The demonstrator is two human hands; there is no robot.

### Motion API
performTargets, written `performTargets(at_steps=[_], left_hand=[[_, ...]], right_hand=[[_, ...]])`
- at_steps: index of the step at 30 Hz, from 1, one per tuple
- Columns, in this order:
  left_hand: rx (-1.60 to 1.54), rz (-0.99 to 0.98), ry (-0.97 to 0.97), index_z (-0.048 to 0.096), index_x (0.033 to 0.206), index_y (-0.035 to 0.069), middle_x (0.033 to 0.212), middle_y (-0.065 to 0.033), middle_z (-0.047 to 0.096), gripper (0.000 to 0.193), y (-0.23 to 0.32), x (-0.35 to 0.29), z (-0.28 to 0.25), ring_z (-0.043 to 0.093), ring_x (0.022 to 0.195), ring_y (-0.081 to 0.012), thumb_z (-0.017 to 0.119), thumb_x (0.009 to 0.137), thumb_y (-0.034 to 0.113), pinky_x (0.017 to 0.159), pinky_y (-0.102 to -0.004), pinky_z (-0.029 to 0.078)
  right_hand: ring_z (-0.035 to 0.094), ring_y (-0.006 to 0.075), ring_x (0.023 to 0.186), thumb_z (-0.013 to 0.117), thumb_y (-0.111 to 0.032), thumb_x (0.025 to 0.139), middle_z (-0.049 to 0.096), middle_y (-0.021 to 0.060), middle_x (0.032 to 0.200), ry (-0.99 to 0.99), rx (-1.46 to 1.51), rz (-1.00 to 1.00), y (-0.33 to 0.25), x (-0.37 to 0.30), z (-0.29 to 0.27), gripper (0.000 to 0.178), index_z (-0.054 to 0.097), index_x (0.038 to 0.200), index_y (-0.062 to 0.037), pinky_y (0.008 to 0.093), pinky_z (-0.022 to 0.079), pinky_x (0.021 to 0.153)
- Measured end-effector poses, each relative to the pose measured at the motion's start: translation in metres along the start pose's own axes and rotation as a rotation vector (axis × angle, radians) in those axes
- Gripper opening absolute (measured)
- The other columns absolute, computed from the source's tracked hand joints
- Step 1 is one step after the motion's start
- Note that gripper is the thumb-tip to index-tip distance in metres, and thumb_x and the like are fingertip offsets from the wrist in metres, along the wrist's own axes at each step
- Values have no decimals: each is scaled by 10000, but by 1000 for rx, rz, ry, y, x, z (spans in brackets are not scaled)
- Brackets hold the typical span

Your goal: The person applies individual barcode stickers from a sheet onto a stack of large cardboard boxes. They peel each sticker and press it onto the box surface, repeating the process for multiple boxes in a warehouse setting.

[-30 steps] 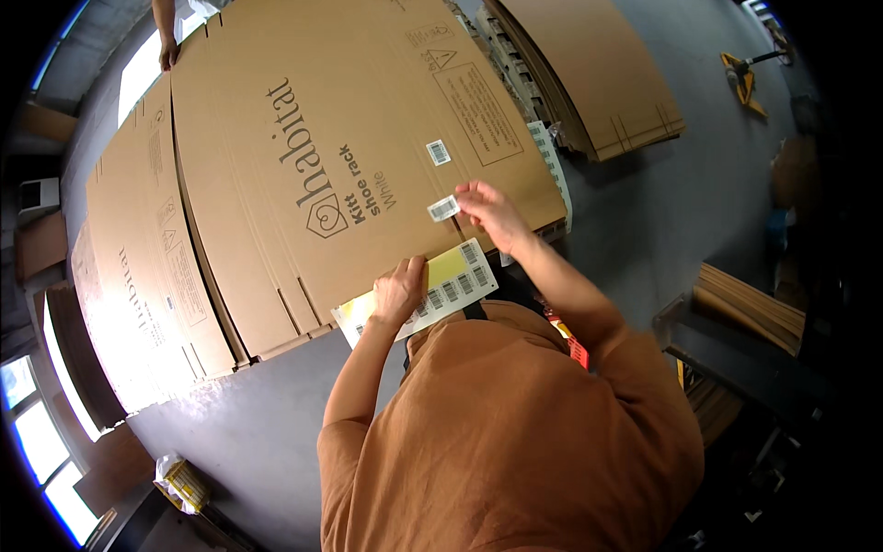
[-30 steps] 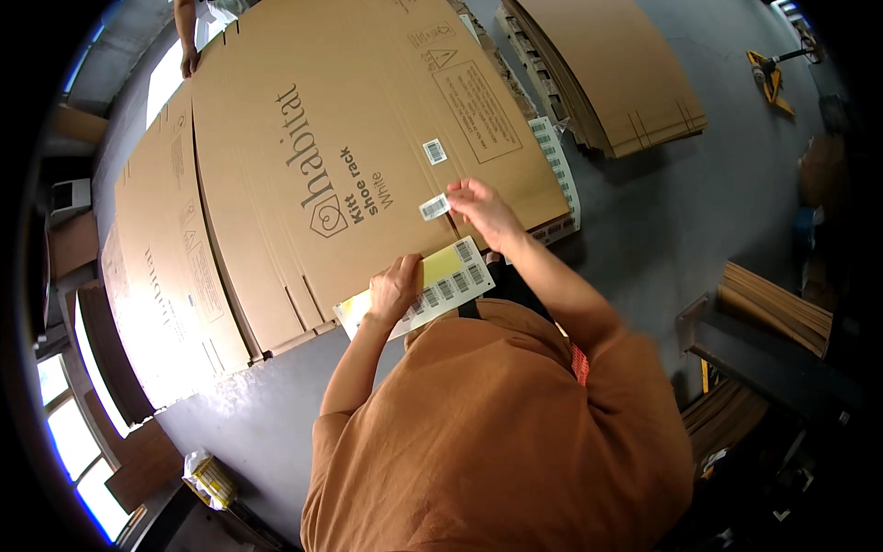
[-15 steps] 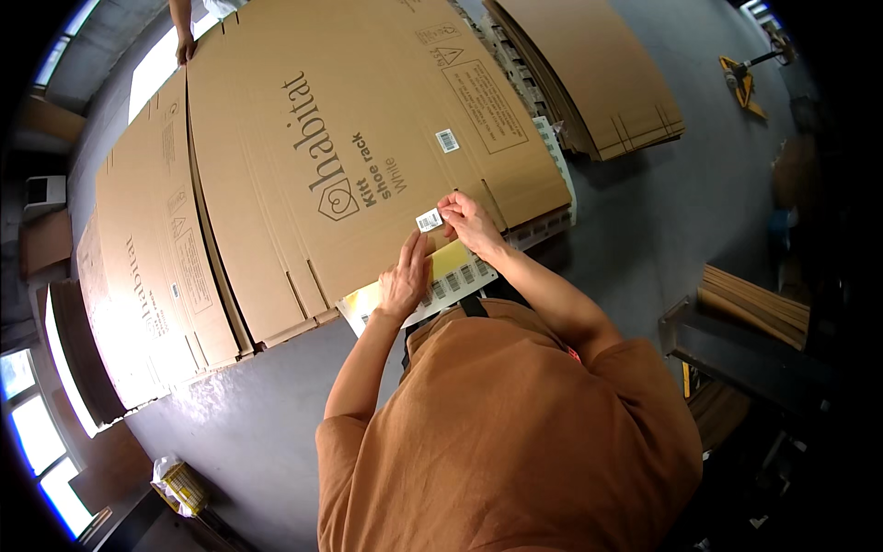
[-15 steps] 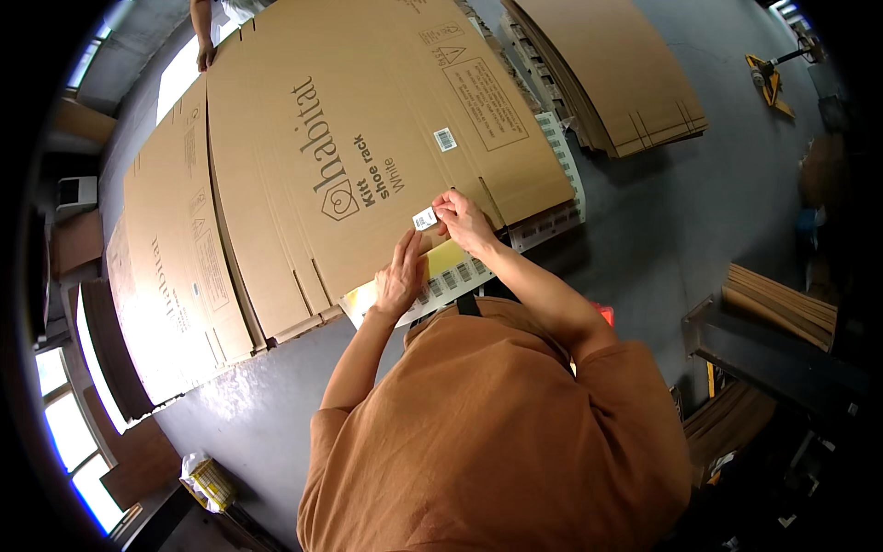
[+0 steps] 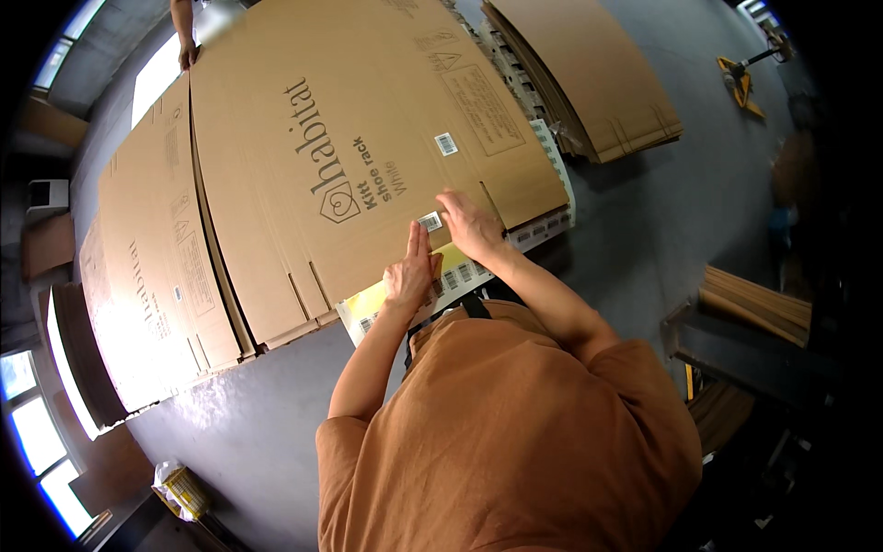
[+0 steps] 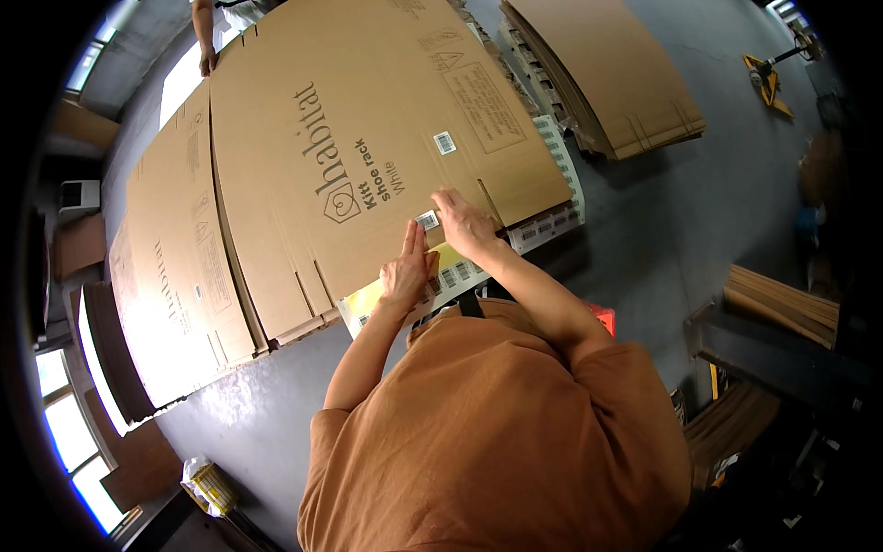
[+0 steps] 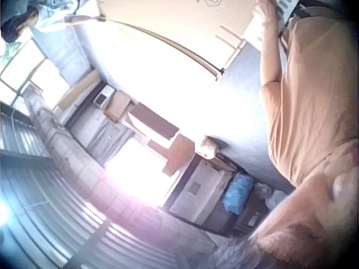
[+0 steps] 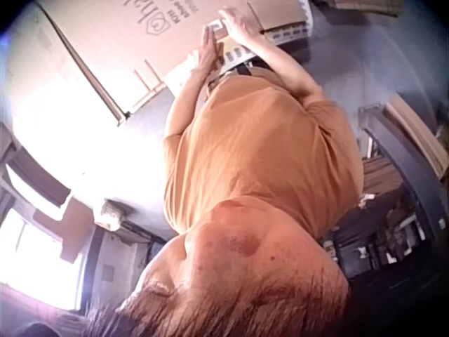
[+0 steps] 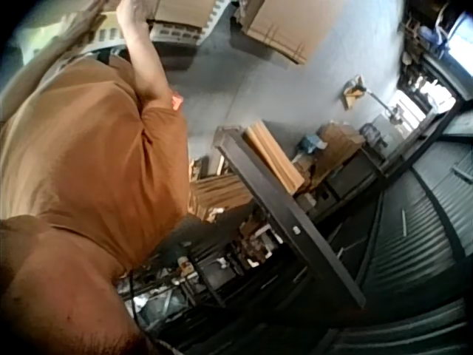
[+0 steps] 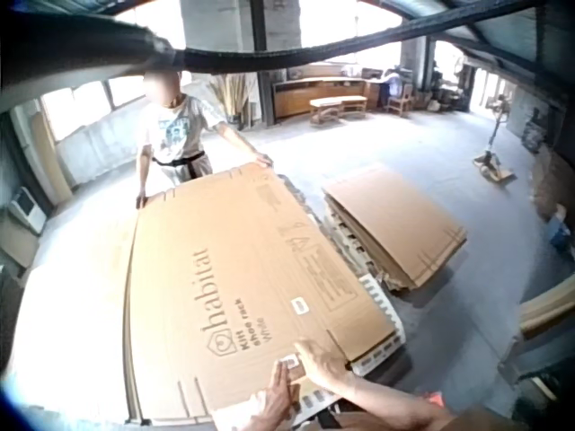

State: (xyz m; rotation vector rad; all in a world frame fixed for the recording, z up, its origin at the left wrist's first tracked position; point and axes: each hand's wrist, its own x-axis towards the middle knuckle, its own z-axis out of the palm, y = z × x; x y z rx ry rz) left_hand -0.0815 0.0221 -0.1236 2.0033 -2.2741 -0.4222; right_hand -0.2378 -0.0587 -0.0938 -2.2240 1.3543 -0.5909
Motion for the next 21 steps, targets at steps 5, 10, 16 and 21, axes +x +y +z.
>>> performTargets(at_steps=[5,10,16,21], left_hand=[[-50,-93,-190,380,1413,77,1513,-69,342,607,11,7,-21,693,717,-297,541,926,402,570,-414,574],[-219,117,114,586,1180,89,1236,-63,582,378,-16,-6,-15,668,773,-292,597,909,352,659,-396,552],[-657,-61,31,660,824,52,799,-98,650,200,0,-1,-62,632,683,-292,672,870,246,595,-384,490],[-470,16,150,638,858,67,760,-82,641,175,15,-2,-108,605,648,-279,684,854,236,599,-369,452]], right_hand=[[456,251,1256,444,-382,960,427,109,1436,-120,-298,-336,14,-20,9,521,425,1376,-68,481,311,1046],[312,247,1400,360,-595,943,392,102,1481,-296,-413,-210,31,-16,-3,718,397,1424,-63,494,180,1156],[635,191,835,685,-217,856,660,109,916,-467,470,98,47,-16,-67,341,606,1119,-16,383,527,800],[563,99,663,690,-119,840,620,54,731,-447,533,219,9,-14,-94,170,656,976,-24,297,507,666]])
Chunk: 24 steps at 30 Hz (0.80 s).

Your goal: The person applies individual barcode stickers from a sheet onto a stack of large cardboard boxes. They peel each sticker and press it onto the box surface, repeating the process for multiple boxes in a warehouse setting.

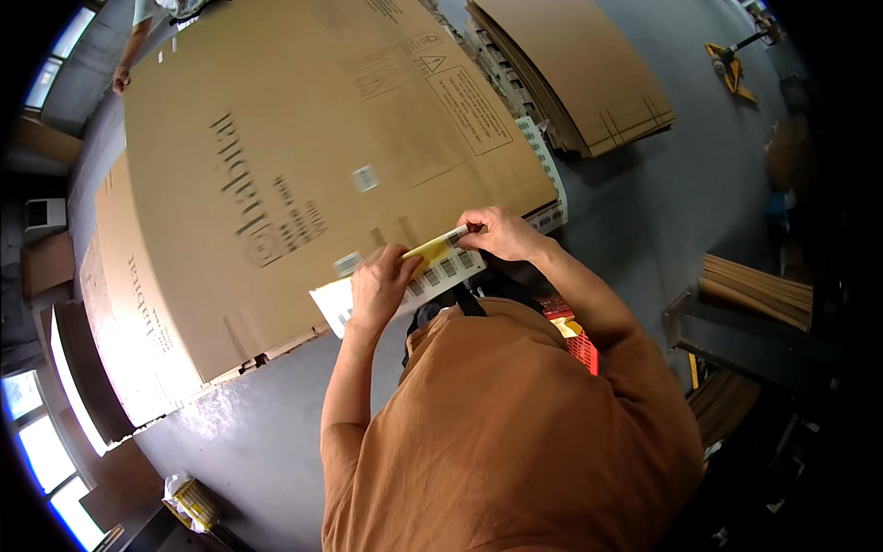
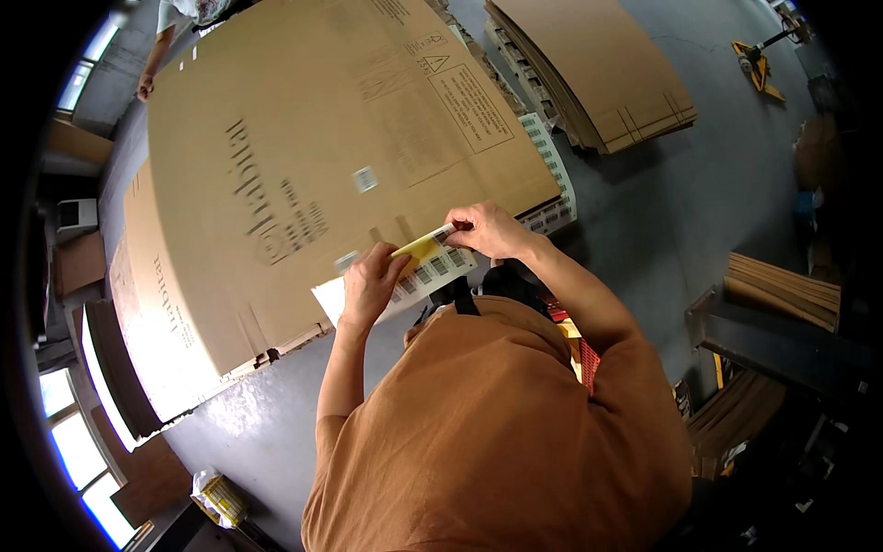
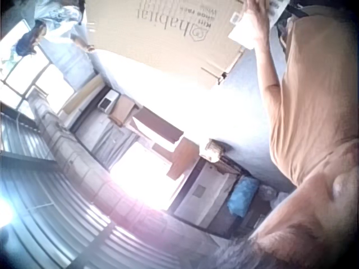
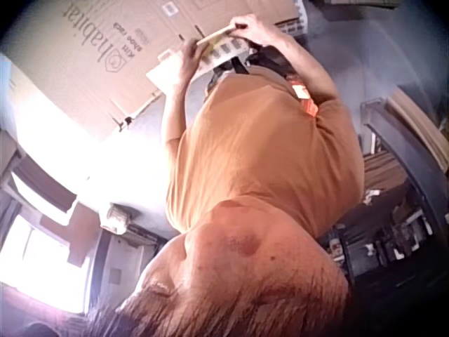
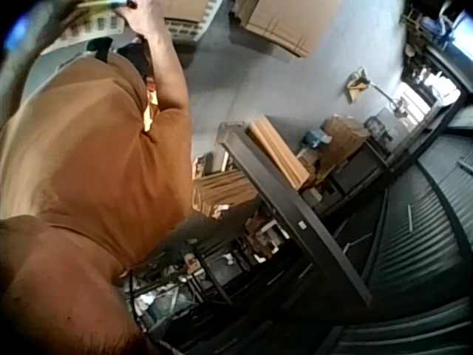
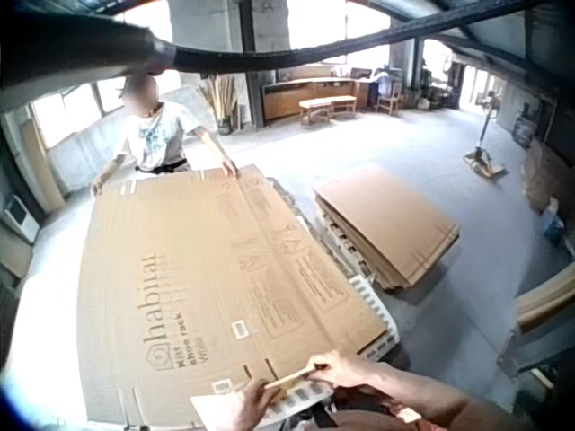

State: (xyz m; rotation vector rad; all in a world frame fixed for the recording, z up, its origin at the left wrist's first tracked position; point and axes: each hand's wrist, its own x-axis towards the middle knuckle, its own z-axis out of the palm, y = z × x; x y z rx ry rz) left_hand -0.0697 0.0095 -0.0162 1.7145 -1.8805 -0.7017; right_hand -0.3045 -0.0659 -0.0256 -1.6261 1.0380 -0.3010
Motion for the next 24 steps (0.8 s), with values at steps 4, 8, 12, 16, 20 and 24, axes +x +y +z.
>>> performTargets(at_steps=[4,8,12,16,20,24], left_hand=[[120,210,105,630,883,77,743,-88,628,139,19,14,4,587,646,-278,685,839,197,626,-370,436],[-48,74,43,625,877,76,773,-96,641,97,25,23,16,619,681,-313,653,863,168,600,-402,479],[-56,131,14,643,867,65,792,-118,646,99,29,33,17,622,674,-334,652,864,164,591,-407,499],[-158,39,-30,679,892,7,781,-143,668,135,34,44,21,644,658,-275,666,861,138,613,-339,506],[-354,-179,-91,692,909,-27,767,-161,681,198,34,56,26,657,653,-219,675,857,164,632,-305,510],[-256,-228,-64,683,866,13,745,-155,664,248,11,70,41,648,663,-332,641,882,257,598,-400,508]], right_hand=[[584,107,685,689,-95,838,644,64,755,37,-19,-89,-7,-2,-1,157,652,970,-18,284,484,652],[618,106,712,678,-79,849,665,75,799,112,47,-170,-4,0,-7,130,644,949,-3,287,487,655],[633,211,757,701,-60,803,639,76,813,202,-83,-391,-4,5,-13,126,635,903,-19,333,496,678],[614,267,780,740,-46,729,616,61,826,380,-299,-613,2,13,-15,165,626,849,-51,369,492,708],[608,267,819,738,-36,728,611,58,879,433,-424,-674,3,17,-23,172,608,838,-57,374,486,743],[602,284,885,695,-26,789,605,77,941,452,-308,-698,-3,28,-34,147,577,874,-45,385,489,781]])
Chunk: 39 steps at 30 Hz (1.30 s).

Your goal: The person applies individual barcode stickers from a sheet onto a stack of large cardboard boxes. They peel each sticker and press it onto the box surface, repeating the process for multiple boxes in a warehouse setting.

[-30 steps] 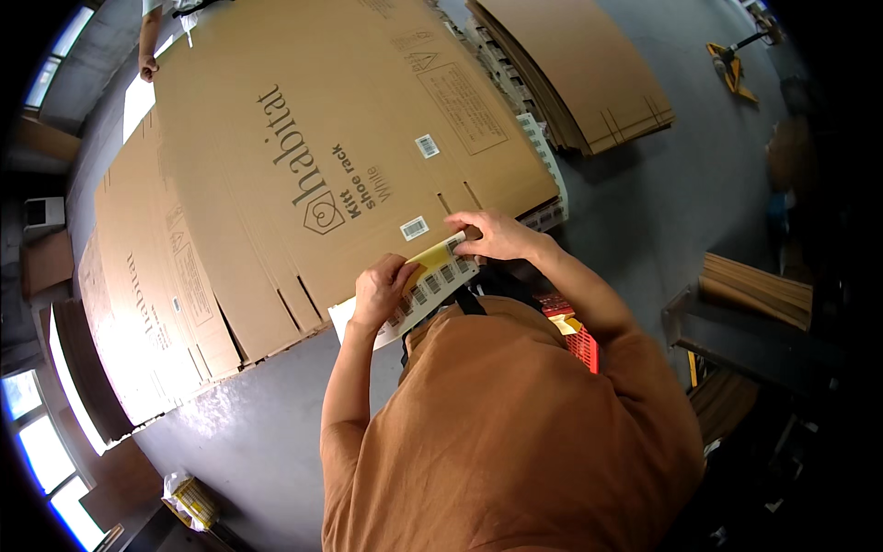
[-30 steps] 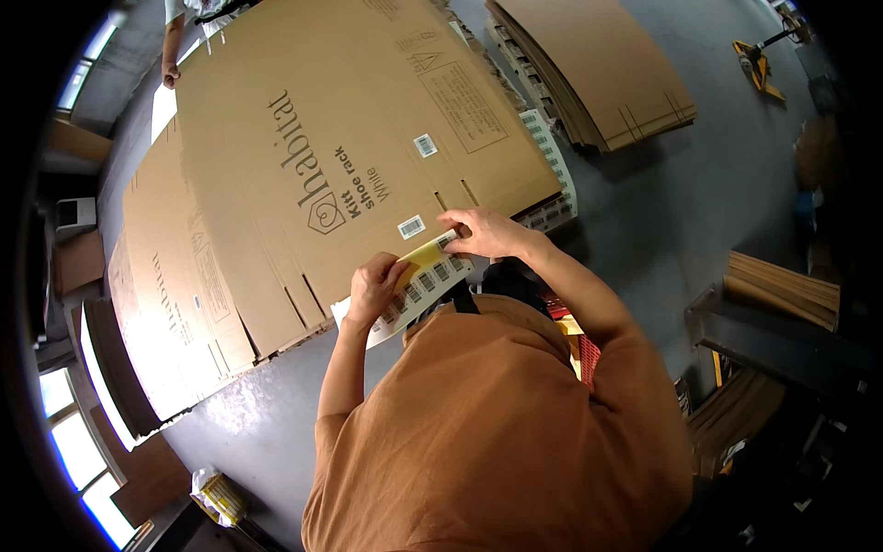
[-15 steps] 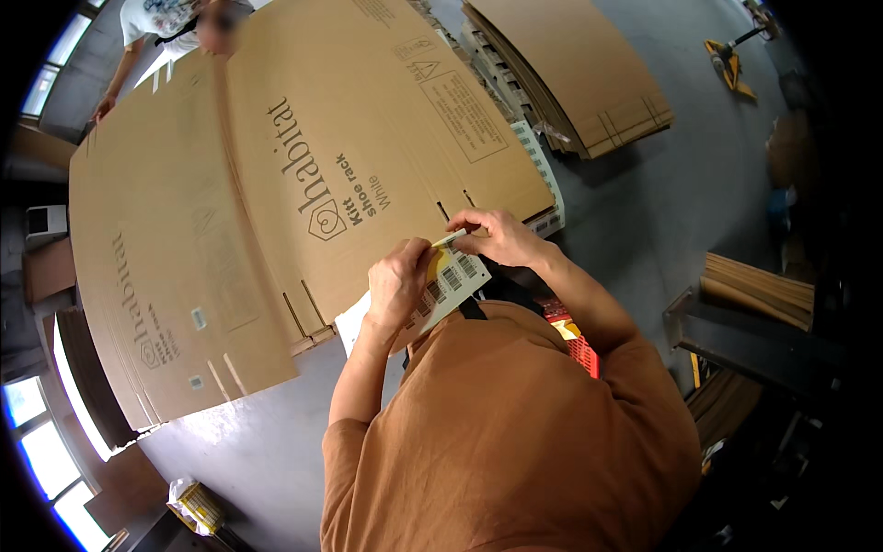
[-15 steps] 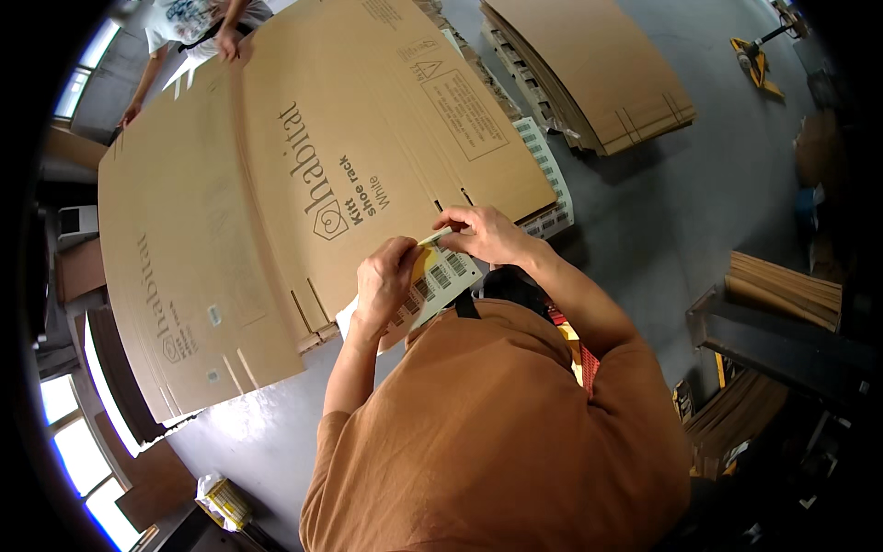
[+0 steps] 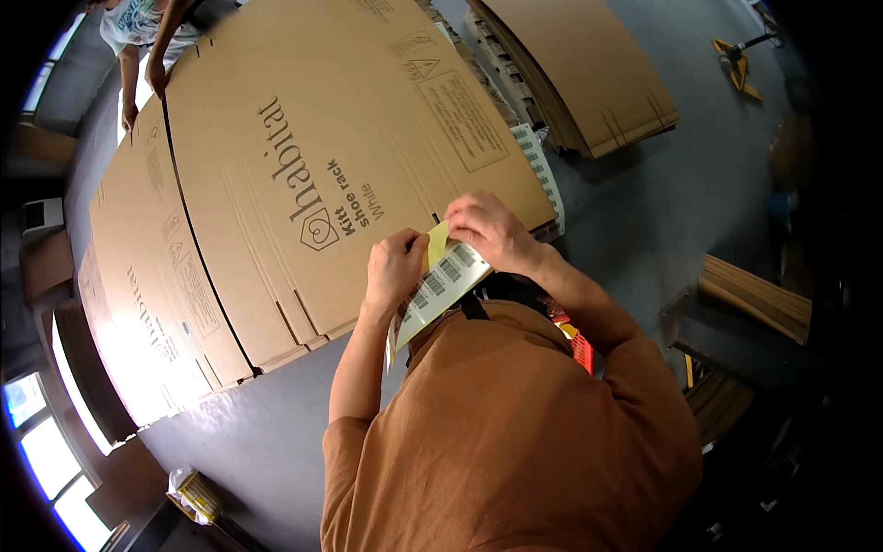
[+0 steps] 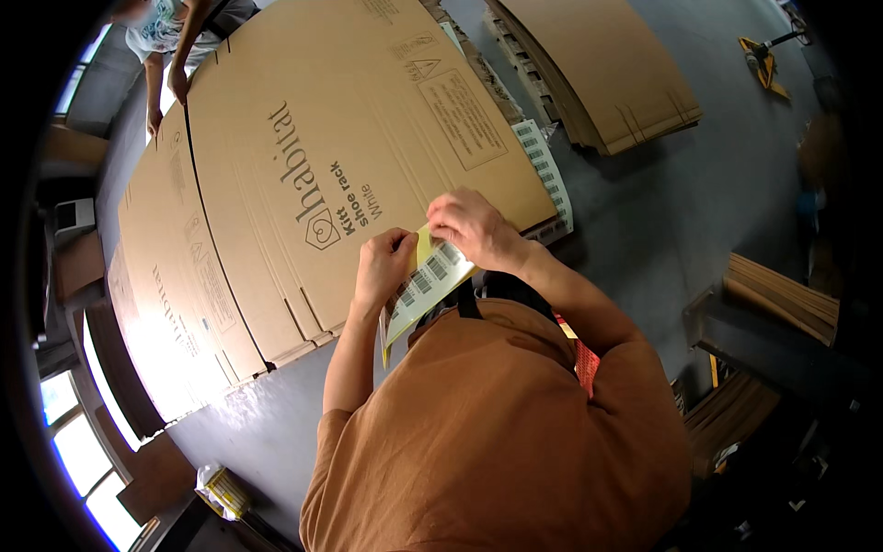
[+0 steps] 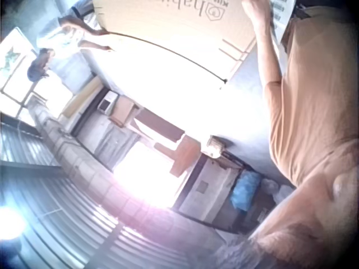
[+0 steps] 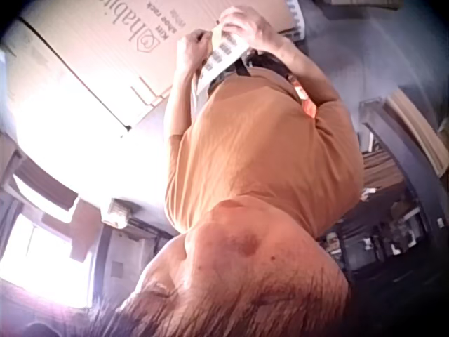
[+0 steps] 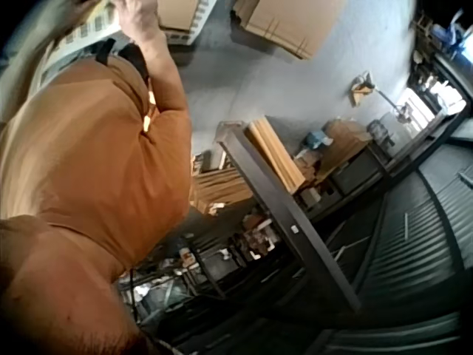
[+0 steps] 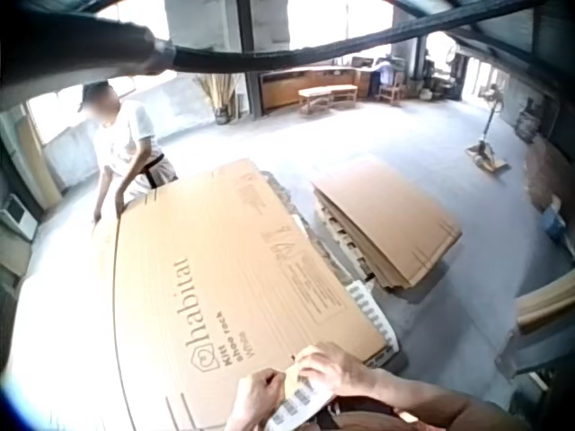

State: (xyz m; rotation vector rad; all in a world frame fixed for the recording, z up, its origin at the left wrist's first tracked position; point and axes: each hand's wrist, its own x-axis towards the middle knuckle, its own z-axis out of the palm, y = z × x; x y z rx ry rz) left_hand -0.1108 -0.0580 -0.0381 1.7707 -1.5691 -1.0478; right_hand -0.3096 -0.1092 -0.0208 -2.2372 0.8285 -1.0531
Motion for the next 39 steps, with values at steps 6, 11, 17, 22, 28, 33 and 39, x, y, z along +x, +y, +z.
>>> performTargets(at_steps=[6,11,17,22,28,33,39], left_hand=[[409,159,-196,644,806,56,743,-132,657,344,-21,22,24,652,710,-336,572,922,372,614,-433,505],[517,229,-141,557,1123,101,796,-112,661,364,-27,59,45,658,697,-317,551,931,409,586,-436,528],[685,83,-189,236,1500,167,838,-135,676,685,-30,84,54,672,718,-326,500,943,466,605,-440,540],[654,-30,-250,239,1504,201,816,-140,680,696,-24,94,56,675,717,-323,457,937,541,613,-441,543],[702,-64,-303,210,1509,293,854,-149,683,674,-14,96,58,679,751,-331,429,936,572,648,-456,543],[676,-57,-341,211,1504,292,878,-164,683,638,-11,96,54,673,785,-354,424,954,535,696,-472,533],[290,-34,-94,538,1258,136,902,-213,680,383,-54,62,34,640,855,-429,423,978,371,752,-492,509]], right_hand=[[538,302,1078,557,-151,931,539,143,1171,-221,121,244,95,66,6,141,580,922,-12,378,439,942],[474,290,1167,555,-214,917,525,113,1203,-556,-141,295,169,89,50,185,639,937,-50,409,366,1009],[404,288,1220,546,-199,898,497,76,1243,-609,-176,343,188,85,79,165,665,932,-91,461,311,1027],[445,263,1170,590,-195,878,508,69,1174,-524,-243,354,181,83,85,129,646,921,-87,444,322,997],[450,301,1127,652,-190,855,481,87,1212,-451,-232,316,178,78,86,148,596,934,-78,475,327,986],[437,313,1152,728,-219,812,446,119,1226,-253,-257,339,172,74,78,450,444,1141,-104,492,327,963],[425,325,1215,702,-260,847,432,147,1297,-215,-274,311,144,33,63,597,384,1330,-111,483,328,997]])
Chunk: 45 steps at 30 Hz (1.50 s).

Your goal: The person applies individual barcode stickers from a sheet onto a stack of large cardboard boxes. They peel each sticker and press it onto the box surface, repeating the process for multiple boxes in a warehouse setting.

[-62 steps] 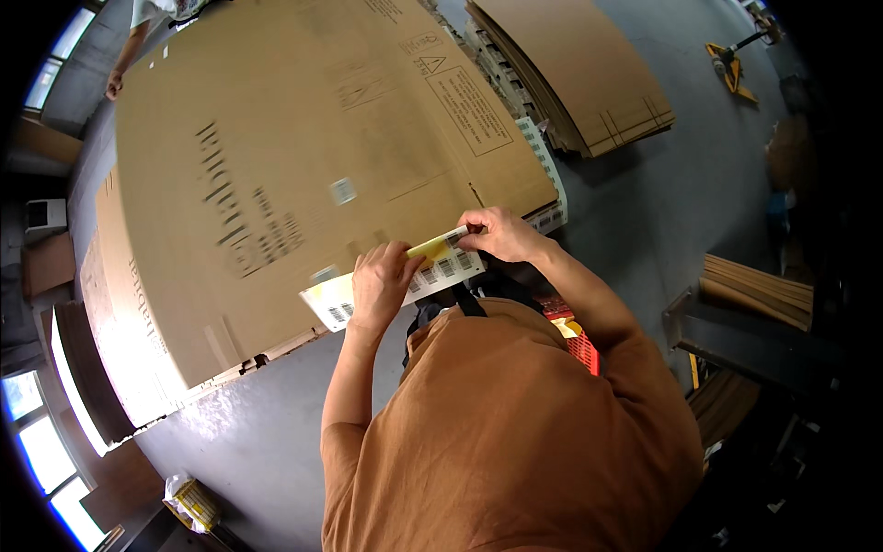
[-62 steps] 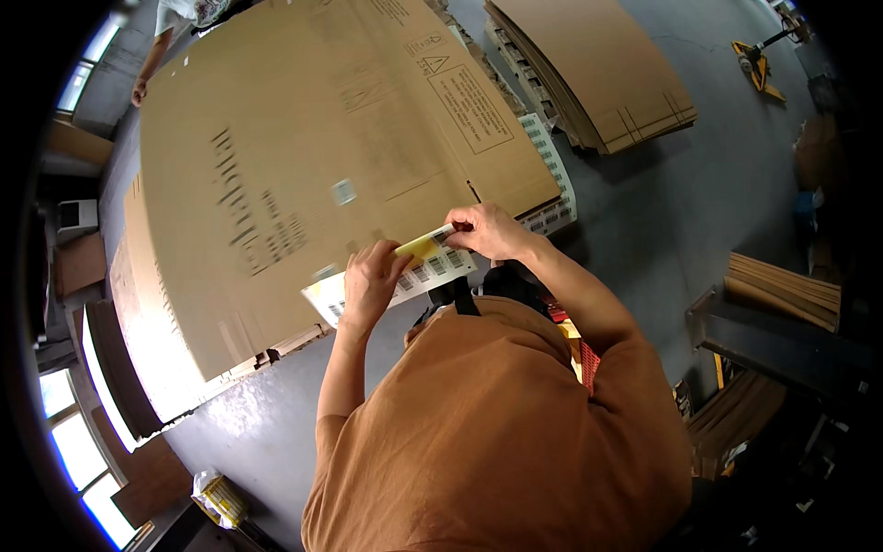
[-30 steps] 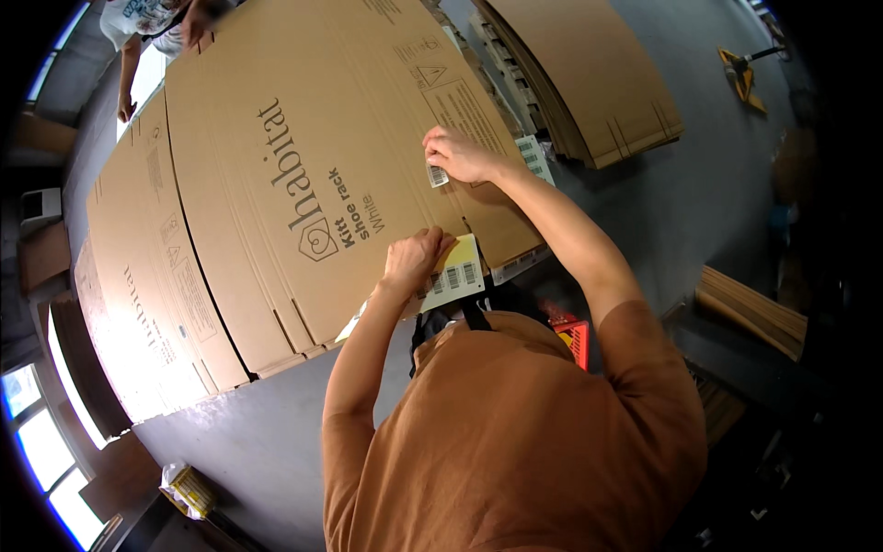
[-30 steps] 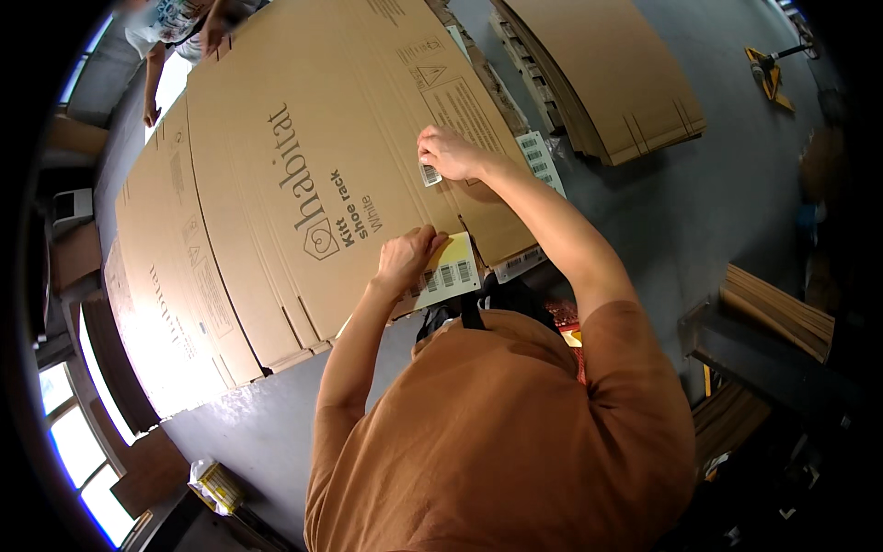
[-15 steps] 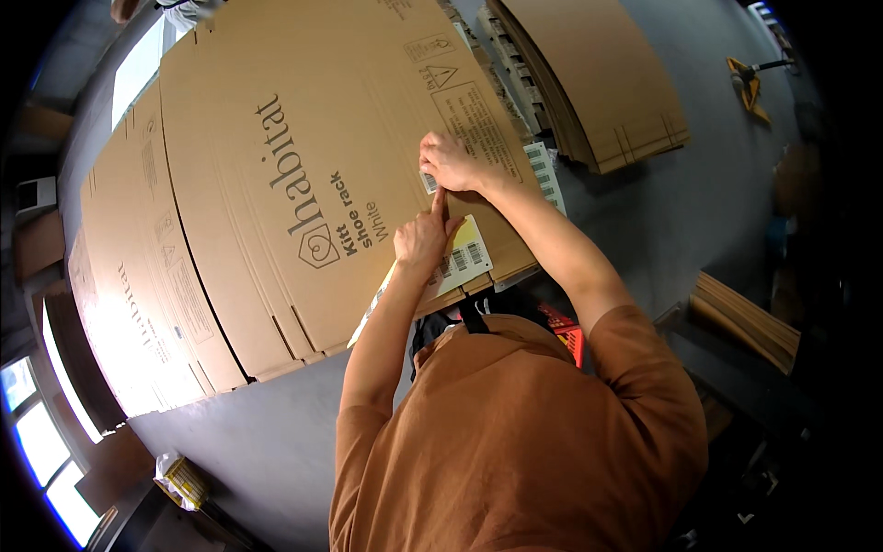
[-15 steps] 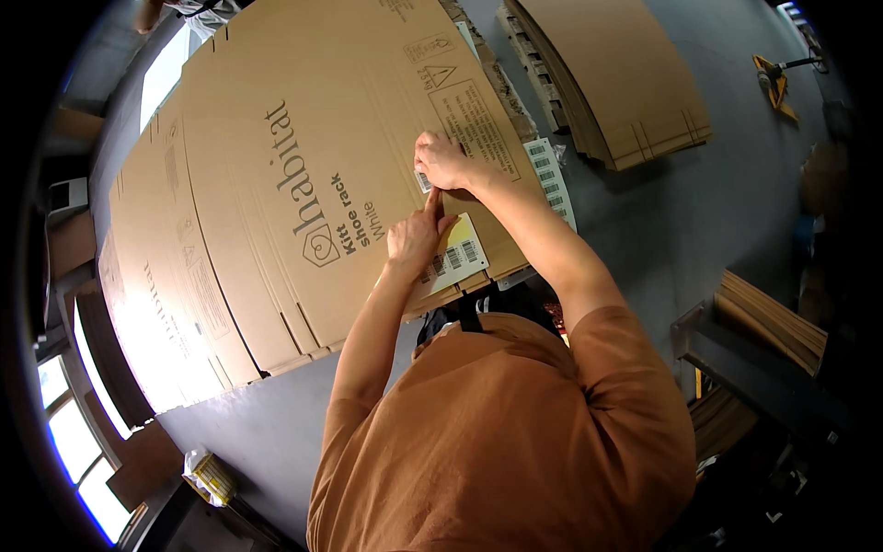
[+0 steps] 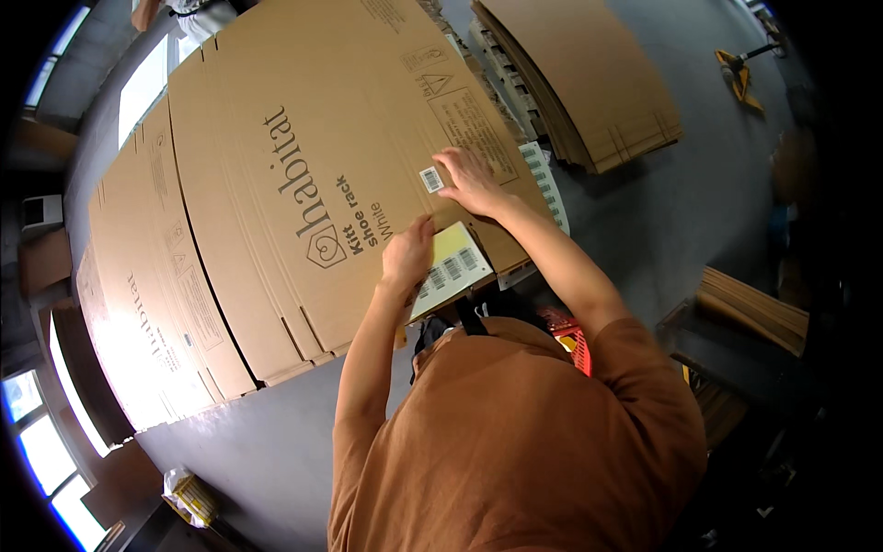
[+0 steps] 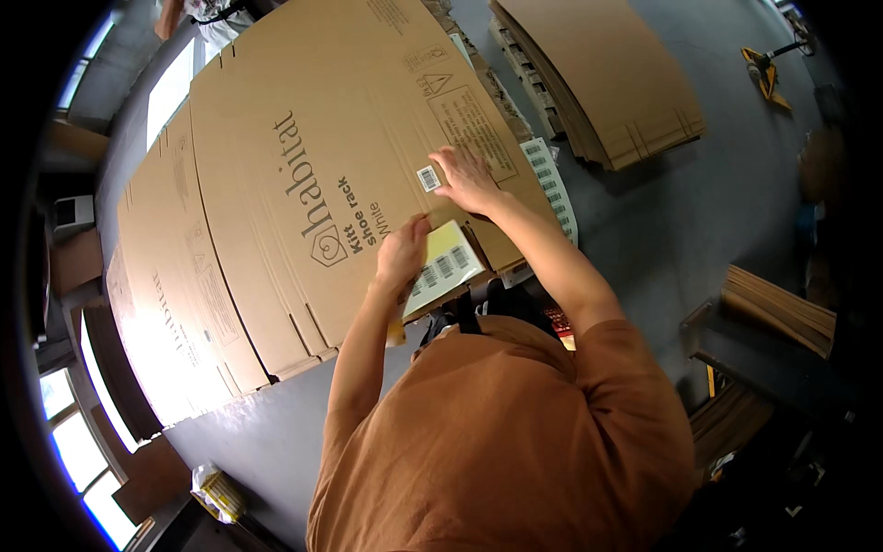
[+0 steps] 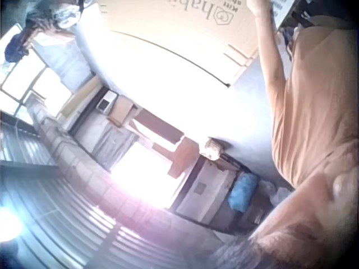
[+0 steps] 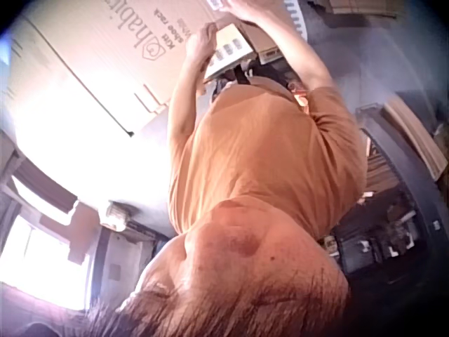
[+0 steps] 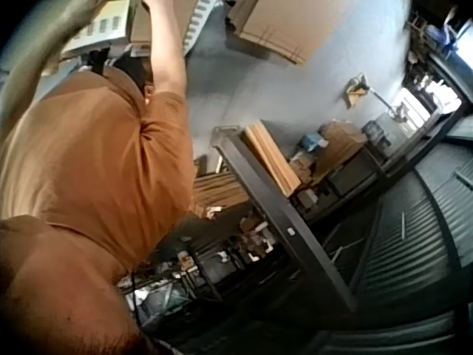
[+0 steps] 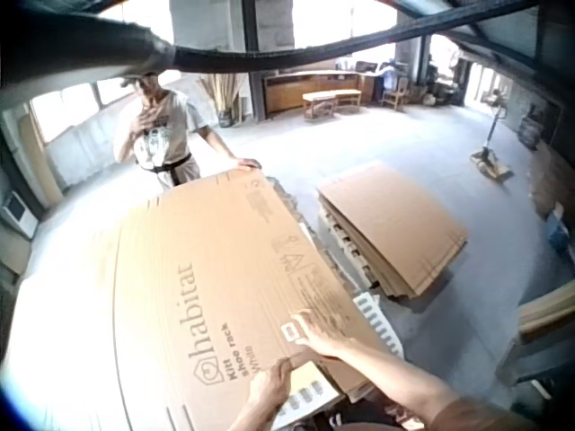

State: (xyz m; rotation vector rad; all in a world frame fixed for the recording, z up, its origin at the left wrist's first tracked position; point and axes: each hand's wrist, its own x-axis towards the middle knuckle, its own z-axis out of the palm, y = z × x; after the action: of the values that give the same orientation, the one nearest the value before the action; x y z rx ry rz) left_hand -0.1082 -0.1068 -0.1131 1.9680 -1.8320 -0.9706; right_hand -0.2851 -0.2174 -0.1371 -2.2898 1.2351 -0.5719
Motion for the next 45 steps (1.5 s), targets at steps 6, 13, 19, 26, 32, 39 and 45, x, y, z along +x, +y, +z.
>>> performTargets(at_steps=[6,13,19,26,32,39,45], left_hand=[[-122,-81,227,583,1065,53,886,-256,660,281,13,-36,-44,628,836,-446,412,991,263,723,-506,495],[-565,-185,85,637,1060,-2,775,-129,669,365,5,-62,-74,652,688,-198,488,968,318,639,-325,489],[-810,-376,-197,568,1179,-5,927,-141,632,532,-65,-116,-73,641,695,-163,401,1003,469,626,-280,481],[-1149,-402,-218,483,1239,51,957,-101,621,442,-45,-122,-22,640,791,-162,491,986,413,678,-282,509],[-1564,-305,-42,479,1129,50,945,-82,643,357,-63,-106,-17,629,784,-143,707,861,110,716,-256,529],[-1216,-28,-124,387,1246,50,1010,-101,638,574,-12,-105,-61,621,857,-143,706,778,-42,682,-244,516],[-871,60,-136,566,1217,-13,1047,-98,646,509,2,-109,-62,632,879,-124,735,738,-48,741,-257,535]], right_hand=[[576,165,843,706,-399,853,584,81,1105,-402,946,324,-56,-66,-52,804,268,1476,-140,322,473,800],[529,25,753,607,5,883,630,-33,879,-353,900,267,-95,-91,-103,447,551,1318,-79,178,433,664],[573,50,809,612,11,872,657,27,951,-101,874,410,-87,-123,-144,376,609,1241,-59,196,492,716],[585,72,843,580,18,891,649,30,1005,-31,959,440,-77,-150,-143,388,580,1270,-67,219,500,738],[599,75,847,576,26,882,652,35,1021,29,909,444,-63,-176,-155,395,567,1270,-46,239,514,754],[596,86,908,583,31,871,654,49,1052,18,861,488,-48,-197,-155,431,540,1295,-31,245,504,809],[597,95,909,613,33,858,657,67,1043,71,915,499,-44,-205,-155,449,540,1299,-11,247,505,822]])
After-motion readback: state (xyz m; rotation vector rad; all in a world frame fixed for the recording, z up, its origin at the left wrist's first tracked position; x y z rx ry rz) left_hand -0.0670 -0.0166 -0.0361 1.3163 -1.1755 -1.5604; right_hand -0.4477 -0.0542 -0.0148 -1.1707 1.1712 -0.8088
